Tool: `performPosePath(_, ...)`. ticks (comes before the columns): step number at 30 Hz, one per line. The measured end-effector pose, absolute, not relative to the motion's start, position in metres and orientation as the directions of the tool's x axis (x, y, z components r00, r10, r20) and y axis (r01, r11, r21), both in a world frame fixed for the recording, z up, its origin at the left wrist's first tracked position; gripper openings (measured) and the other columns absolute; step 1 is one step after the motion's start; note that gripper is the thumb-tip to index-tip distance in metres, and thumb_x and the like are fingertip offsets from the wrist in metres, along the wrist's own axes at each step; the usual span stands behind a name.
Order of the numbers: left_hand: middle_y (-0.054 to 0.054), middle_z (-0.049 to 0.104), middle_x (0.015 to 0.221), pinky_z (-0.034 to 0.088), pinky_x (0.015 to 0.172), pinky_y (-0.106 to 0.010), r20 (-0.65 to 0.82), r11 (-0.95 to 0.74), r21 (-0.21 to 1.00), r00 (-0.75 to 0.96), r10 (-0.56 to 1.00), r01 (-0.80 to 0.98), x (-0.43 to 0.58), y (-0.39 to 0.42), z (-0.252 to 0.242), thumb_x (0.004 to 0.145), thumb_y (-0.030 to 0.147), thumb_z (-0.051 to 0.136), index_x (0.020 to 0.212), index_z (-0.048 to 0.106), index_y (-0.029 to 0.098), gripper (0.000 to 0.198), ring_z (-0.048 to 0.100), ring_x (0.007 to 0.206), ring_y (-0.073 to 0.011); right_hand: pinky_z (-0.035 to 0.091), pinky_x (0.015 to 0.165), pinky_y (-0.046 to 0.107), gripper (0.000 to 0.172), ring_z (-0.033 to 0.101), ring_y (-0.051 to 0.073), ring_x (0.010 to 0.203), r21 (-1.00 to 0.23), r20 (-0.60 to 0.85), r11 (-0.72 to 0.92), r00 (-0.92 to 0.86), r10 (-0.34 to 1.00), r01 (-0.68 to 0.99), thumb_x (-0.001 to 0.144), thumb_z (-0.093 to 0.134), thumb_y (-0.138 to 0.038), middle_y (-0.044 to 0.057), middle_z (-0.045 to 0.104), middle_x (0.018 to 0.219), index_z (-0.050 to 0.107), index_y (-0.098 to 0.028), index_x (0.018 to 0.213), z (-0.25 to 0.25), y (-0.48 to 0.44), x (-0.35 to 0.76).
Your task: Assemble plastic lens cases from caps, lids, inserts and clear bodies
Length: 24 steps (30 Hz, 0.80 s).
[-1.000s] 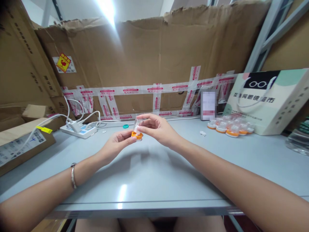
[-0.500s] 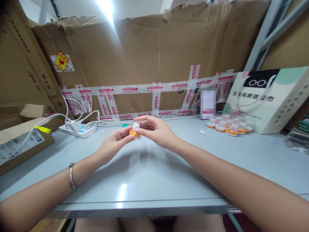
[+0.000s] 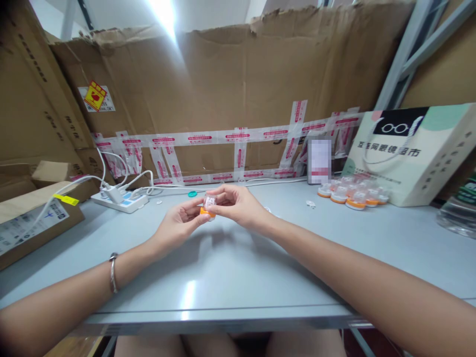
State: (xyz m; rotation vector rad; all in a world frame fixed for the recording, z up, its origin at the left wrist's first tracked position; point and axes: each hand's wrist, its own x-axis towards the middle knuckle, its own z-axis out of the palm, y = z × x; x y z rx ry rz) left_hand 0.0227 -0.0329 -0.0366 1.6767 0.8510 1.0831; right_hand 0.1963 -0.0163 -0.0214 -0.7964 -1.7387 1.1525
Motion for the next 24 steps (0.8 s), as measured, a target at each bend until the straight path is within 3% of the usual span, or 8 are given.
performPosePath(7, -0.011, 0.068, 0.099, 0.047, 0.087, -0.038, 0.383, -0.439, 0.870, 0.255, 0.888, 0.225, 0.026, -0.030, -0.043, 0.074, 0.030, 0.065, 0.125, 0.046, 0.011, 0.057, 0.063, 0.090, -0.0219, 0.047, 0.071, 0.031, 0.026, 0.062, 0.013, 0.070, -0.937, 0.342, 0.347, -0.272, 0.899, -0.030, 0.067, 0.069, -0.029, -0.003, 0.065, 0.071, 0.049, -0.022, 0.082, -0.031, -0.024, 0.184)
performPosePath(10, -0.011, 0.069, 0.097, 0.045, 0.088, -0.041, 0.303, -0.356, 0.923, 0.293, 0.907, 0.145, 0.025, -0.027, -0.041, 0.076, 0.031, 0.064, 0.124, 0.045, 0.012, 0.055, 0.063, 0.091, -0.0232, 0.045, 0.077, 0.033, 0.026, 0.060, 0.013, 0.074, -0.953, 0.302, 0.294, -0.259, 0.918, -0.072, 0.069, 0.068, -0.035, -0.002, 0.064, 0.073, 0.053, -0.021, 0.085, -0.029, -0.021, 0.184)
performPosePath(13, -0.009, 0.068, 0.098, 0.041, 0.094, -0.041, 0.283, -0.281, 0.958, 0.356, 0.890, -0.060, 0.022, -0.023, -0.038, 0.077, 0.031, 0.064, 0.122, 0.044, 0.015, 0.052, 0.062, 0.095, -0.0222, 0.044, 0.082, 0.035, 0.026, 0.060, 0.014, 0.078, -0.956, 0.291, 0.265, -0.300, 0.908, -0.127, 0.077, 0.058, -0.042, 0.001, 0.065, 0.084, 0.060, -0.021, 0.091, -0.021, -0.018, 0.189)
performPosePath(17, -0.008, 0.066, 0.104, 0.038, 0.097, -0.042, 0.310, -0.221, 0.943, 0.407, 0.859, -0.250, 0.016, -0.021, -0.038, 0.079, 0.030, 0.063, 0.120, 0.042, 0.018, 0.048, 0.061, 0.098, -0.0206, 0.042, 0.088, 0.036, 0.027, 0.058, 0.015, 0.089, -0.933, 0.350, 0.356, -0.343, 0.872, -0.047, 0.080, 0.054, -0.034, 0.002, 0.066, 0.096, 0.061, -0.025, 0.104, -0.012, -0.021, 0.196)
performPosePath(20, -0.007, 0.066, 0.103, 0.037, 0.098, -0.041, 0.319, -0.226, 0.940, 0.427, 0.846, -0.255, 0.014, -0.022, -0.038, 0.080, 0.030, 0.063, 0.117, 0.042, 0.019, 0.044, 0.060, 0.099, -0.0198, 0.042, 0.089, 0.036, 0.029, 0.059, 0.016, 0.093, -0.915, 0.372, 0.403, -0.369, 0.852, 0.007, 0.079, 0.054, -0.029, 0.002, 0.066, 0.098, 0.059, -0.025, 0.108, -0.011, -0.022, 0.198)
performPosePath(24, -0.005, 0.068, 0.092, 0.040, 0.092, -0.038, 0.262, -0.231, 0.965, 0.398, 0.879, -0.126, 0.018, -0.028, -0.033, 0.077, 0.027, 0.066, 0.108, 0.044, 0.018, 0.038, 0.061, 0.094, -0.0176, 0.046, 0.080, 0.034, 0.034, 0.061, 0.015, 0.082, -0.907, 0.388, 0.422, -0.359, 0.849, 0.018, 0.075, 0.062, -0.035, 0.002, 0.065, 0.088, 0.058, -0.022, 0.106, -0.014, -0.019, 0.198)
